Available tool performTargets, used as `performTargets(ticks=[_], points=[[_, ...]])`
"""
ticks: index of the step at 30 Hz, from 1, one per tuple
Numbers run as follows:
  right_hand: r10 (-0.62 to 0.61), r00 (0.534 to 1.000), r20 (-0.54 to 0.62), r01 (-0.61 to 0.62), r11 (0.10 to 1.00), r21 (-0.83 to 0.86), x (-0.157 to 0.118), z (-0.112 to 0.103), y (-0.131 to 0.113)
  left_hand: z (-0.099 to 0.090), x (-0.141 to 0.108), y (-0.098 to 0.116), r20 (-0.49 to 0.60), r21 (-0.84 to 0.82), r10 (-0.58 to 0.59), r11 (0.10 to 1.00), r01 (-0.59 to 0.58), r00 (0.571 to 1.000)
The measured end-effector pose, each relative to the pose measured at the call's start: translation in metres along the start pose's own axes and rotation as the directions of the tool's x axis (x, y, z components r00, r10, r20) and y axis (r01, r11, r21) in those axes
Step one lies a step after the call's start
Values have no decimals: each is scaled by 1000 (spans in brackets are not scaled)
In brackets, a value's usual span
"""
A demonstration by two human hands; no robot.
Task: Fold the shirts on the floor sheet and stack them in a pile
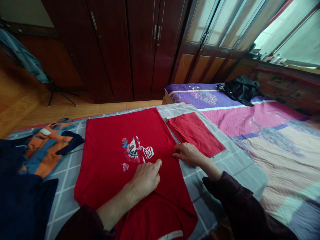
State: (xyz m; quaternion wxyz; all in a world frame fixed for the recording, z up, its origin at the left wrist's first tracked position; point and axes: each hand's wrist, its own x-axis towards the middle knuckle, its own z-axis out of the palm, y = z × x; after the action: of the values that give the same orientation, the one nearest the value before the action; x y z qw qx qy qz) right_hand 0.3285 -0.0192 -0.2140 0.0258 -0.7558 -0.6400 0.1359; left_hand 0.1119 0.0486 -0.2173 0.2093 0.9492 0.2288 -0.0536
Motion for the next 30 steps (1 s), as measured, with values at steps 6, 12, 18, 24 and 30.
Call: performTargets(ticks=[6, 12, 18, 24, 30], points=[[55, 996, -70, -59, 997, -58, 2, -3, -7, 0, -2, -1, 8, 54, 26, 998, -26, 1000], [-22, 951, -307, 14, 999, -30, -45, 13, -42, 0, 3, 8, -253, 115, 199, 978, -175, 947], [-177, 954, -240, 165, 984, -70, -109, 79, -59, 38, 19, -12, -247, 163, 331, 941, -298, 911], [-155, 944, -292, 169, 985, 21, -127, 75, -42, 42, 21, -14, -245, 215, 388, 915, -341, 888], [-33, 901, -432, 127, 973, 191, -55, 40, -15, 46, 21, -10, -224, 166, 396, 916, -365, 891]])
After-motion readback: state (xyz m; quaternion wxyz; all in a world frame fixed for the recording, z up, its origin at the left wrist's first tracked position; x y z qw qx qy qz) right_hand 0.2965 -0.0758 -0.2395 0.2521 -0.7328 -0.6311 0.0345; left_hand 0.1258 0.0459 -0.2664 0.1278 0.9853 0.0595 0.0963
